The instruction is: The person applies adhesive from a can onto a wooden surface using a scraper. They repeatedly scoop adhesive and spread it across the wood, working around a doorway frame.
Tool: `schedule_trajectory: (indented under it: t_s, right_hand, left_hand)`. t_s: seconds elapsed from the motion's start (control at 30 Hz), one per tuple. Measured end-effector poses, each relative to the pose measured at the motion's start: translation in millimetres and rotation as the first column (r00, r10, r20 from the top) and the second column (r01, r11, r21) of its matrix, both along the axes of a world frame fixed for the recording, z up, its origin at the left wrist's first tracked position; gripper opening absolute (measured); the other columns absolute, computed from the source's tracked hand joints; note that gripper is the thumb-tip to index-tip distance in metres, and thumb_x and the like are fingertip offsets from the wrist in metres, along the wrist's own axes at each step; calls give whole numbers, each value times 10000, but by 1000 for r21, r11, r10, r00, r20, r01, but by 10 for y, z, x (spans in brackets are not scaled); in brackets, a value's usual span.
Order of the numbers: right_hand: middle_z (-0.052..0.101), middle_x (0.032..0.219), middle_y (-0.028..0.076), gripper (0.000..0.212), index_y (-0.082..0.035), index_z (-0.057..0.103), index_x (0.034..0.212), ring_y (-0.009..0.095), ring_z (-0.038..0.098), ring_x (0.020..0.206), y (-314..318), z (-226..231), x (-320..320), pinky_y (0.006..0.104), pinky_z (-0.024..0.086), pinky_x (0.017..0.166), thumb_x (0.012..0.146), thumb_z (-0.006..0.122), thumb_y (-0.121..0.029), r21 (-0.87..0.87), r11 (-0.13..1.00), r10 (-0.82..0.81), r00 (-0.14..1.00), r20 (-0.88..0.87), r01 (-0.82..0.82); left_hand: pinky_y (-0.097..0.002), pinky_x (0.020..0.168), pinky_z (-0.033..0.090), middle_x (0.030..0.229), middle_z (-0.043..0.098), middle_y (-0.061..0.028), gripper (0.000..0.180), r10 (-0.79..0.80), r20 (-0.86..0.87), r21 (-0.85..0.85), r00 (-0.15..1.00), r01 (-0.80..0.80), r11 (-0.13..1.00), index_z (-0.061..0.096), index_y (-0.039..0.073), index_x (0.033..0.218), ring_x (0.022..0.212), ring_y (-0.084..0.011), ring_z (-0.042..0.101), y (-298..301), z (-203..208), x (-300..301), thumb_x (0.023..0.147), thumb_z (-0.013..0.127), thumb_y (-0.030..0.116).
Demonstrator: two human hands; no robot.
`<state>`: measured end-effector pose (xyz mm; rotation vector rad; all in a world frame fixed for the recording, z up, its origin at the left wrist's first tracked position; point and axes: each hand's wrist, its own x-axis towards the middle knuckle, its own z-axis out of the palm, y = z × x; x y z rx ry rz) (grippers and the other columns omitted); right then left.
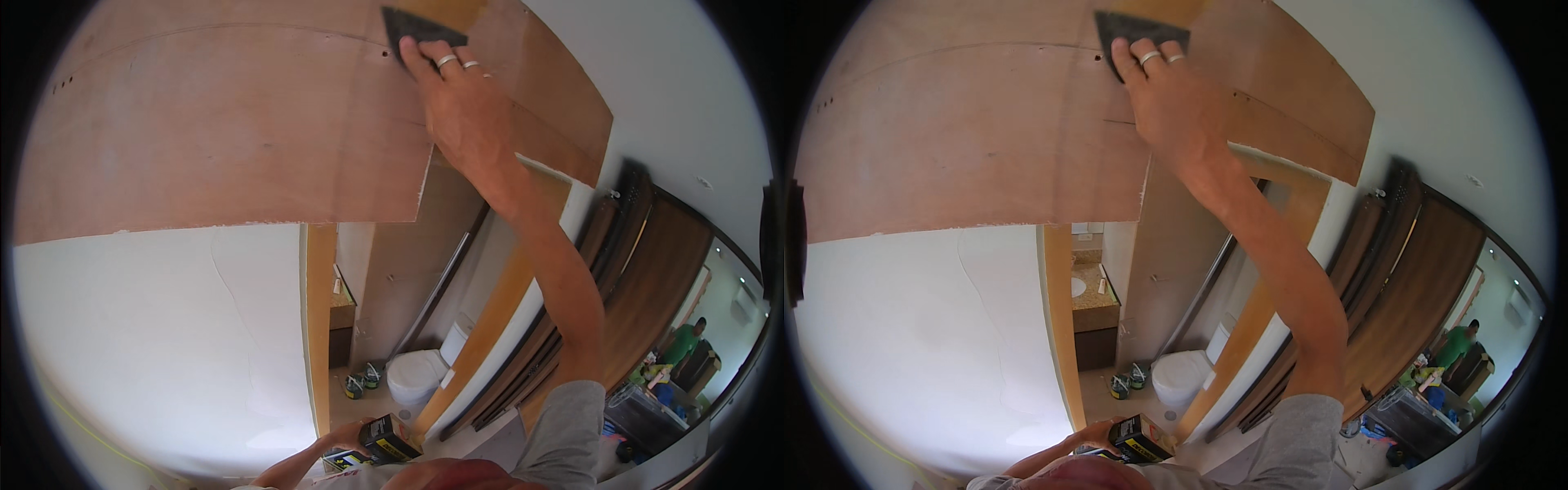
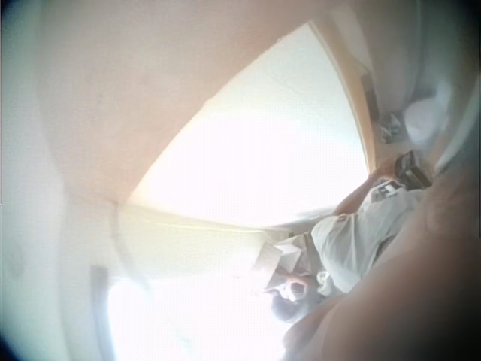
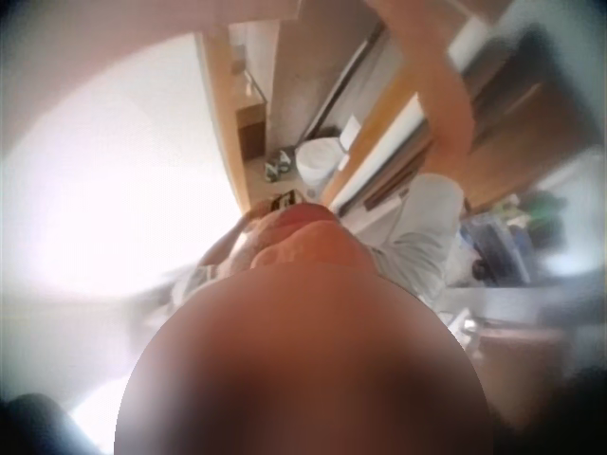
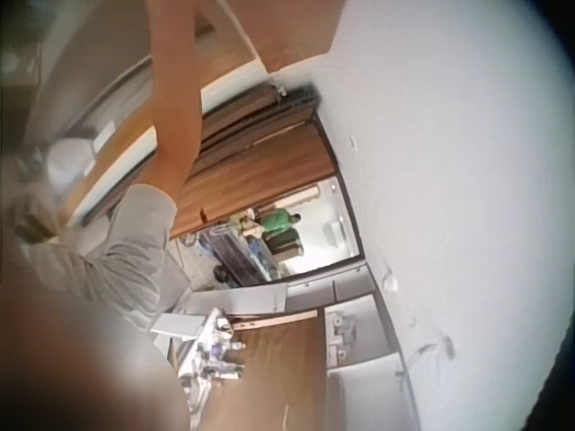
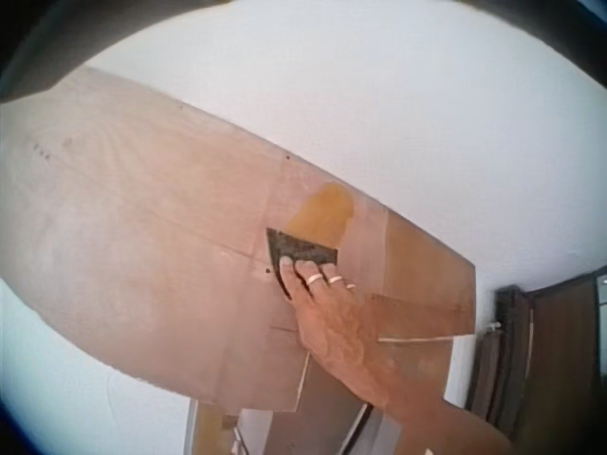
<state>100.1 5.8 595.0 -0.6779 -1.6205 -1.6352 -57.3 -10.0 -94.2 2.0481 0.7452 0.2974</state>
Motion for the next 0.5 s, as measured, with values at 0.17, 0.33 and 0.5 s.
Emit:
schedule_trajectory:
  t_s: [0.17,0.33,0.5]
  right_hand:
    - [706,1231,60,426,-172,660,1386,307,673,1027,-418,444,406,438,557,879,991,556,-51,76,978,195,981,20,-196]
    - [700,1184,164,324,-59,671,1324,378,667,1069,-206,911,595,462,535,936,1032,533,-92,37,988,149,989,-11,-149]
    - [722,1117,166,463,-159,700,1328,328,674,985,57,760,820,405,566,841,905,584,-12,105,943,282,926,250,-315]
  left_hand:
    - [-407,1123,472,1372,654,-200,1163,57,-16,159,998,-53,986,445,65,1534,1277,-343,630,-80,64,31,553,989,376]
    - [-420,1124,477,1387,653,-186,1169,199,57,100,978,-204,974,450,72,1534,1304,-344,620,-377,-93,12,548,984,405]
    - [-432,1111,492,1364,669,-183,1191,311,19,20,950,-311,950,439,95,1545,1288,-345,638,-702,-160,-62,541,984,429]
